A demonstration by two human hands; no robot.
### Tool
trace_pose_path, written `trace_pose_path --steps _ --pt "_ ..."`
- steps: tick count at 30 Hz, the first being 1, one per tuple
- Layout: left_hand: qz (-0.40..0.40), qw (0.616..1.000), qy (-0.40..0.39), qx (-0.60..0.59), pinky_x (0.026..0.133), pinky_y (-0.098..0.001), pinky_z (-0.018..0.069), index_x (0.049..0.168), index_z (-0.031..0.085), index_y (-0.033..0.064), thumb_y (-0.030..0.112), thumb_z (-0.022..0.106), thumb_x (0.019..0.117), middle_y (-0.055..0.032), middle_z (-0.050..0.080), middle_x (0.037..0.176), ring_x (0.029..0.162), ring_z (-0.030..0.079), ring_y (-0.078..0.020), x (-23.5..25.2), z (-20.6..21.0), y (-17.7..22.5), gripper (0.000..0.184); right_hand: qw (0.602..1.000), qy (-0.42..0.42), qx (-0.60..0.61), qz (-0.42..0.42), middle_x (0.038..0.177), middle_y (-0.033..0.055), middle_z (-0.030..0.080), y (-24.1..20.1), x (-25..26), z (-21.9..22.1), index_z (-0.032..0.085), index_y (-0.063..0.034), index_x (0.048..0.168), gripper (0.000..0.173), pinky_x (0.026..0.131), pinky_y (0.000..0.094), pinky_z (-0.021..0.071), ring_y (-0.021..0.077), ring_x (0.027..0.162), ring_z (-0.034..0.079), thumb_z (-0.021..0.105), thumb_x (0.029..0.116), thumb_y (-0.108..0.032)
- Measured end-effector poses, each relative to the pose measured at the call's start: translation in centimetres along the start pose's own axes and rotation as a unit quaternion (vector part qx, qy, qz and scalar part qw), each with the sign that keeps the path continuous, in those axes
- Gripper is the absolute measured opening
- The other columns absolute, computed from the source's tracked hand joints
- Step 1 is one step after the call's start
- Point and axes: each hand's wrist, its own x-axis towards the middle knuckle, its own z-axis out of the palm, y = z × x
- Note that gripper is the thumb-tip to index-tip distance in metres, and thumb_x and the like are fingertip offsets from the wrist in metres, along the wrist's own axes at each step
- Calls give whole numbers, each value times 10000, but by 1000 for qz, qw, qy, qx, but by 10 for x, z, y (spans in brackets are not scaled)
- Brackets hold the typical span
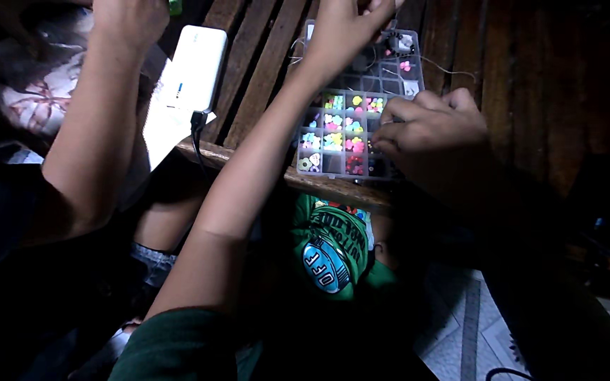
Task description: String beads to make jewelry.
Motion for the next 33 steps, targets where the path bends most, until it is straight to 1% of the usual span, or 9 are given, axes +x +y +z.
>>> trace_pose_path --steps 12,17,19,22,25,27,30,31,33 --pt "1 1000 -2 -4 662 -218 567 946 661 -27 51 627 991 -6 642 754 662 637 -50 0 0 0 96 999 -15 -42 -31 986 146 666 2 5 1 739 -44 916 116 790 545 378 351 852 608 638 974 -53" --pt "-9 1000 -6 0 675 -215 576 959 655 -25 56 624 997 -8 641 773 683 646 -48 0 0 1 95 994 -78 -48 -60 1092 185 680 -1 12 -10 743 -2 957 125 828 570 402 382 943 636 628 982 -42" --pt "-3 1000 -6 -8 673 -216 572 968 659 -29 49 625 992 -5 644 772 678 642 -47 0 0 1 89 993 -76 -49 -78 1053 195 674 1 13 -7 720 20 927 135 816 557 411 369 929 648 620 988 -47" --pt "-7 1000 -5 -21 682 -224 574 992 667 -26 56 618 998 1 655 787 688 646 -47 -1 -2 2 96 996 -45 26 -78 1000 190 662 14 14 -9 729 -2 941 155 784 564 419 362 893 658 605 988 -82" --pt "-46 997 -12 -65 672 -228 571 1018 658 -15 70 602 1017 5 680 795 685 656 -52 -3 -4 8 102 991 -25 132 -7 1040 200 635 35 24 -31 725 -14 1002 188 787 607 419 370 870 627 570 987 -120" --pt "-73 992 -13 -102 657 -223 552 1030 646 -13 77 572 1035 3 680 795 678 642 -54 -5 -4 10 116 981 31 190 32 1052 176 592 53 36 -39 692 -4 1037 194 761 510 445 283 837 579 565 1000 -147" --pt "-103 984 -7 -149 655 -216 546 1064 647 -36 72 549 1044 -15 690 813 687 640 -55 -7 -1 12 146 950 95 285 81 1106 131 547 74 60 -32 651 15 1091 200 783 260 469 115 890 535 569 1023 -154" --pt "-113 980 -6 -166 651 -211 544 1073 647 -46 62 543 1046 -25 699 825 685 640 -52 -8 0 14 152 940 108 310 91 1124 125 544 77 67 -26 643 14 1102 205 793 238 467 94 904 537 556 1028 -156" --pt "-144 969 -5 -202 651 -205 545 1088 657 -61 52 525 1052 -42 715 851 690 644 -49 -8 0 17 178 929 124 331 107 1176 169 549 77 76 -12 627 35 1126 221 817 309 480 150 925 557 538 1040 -149"
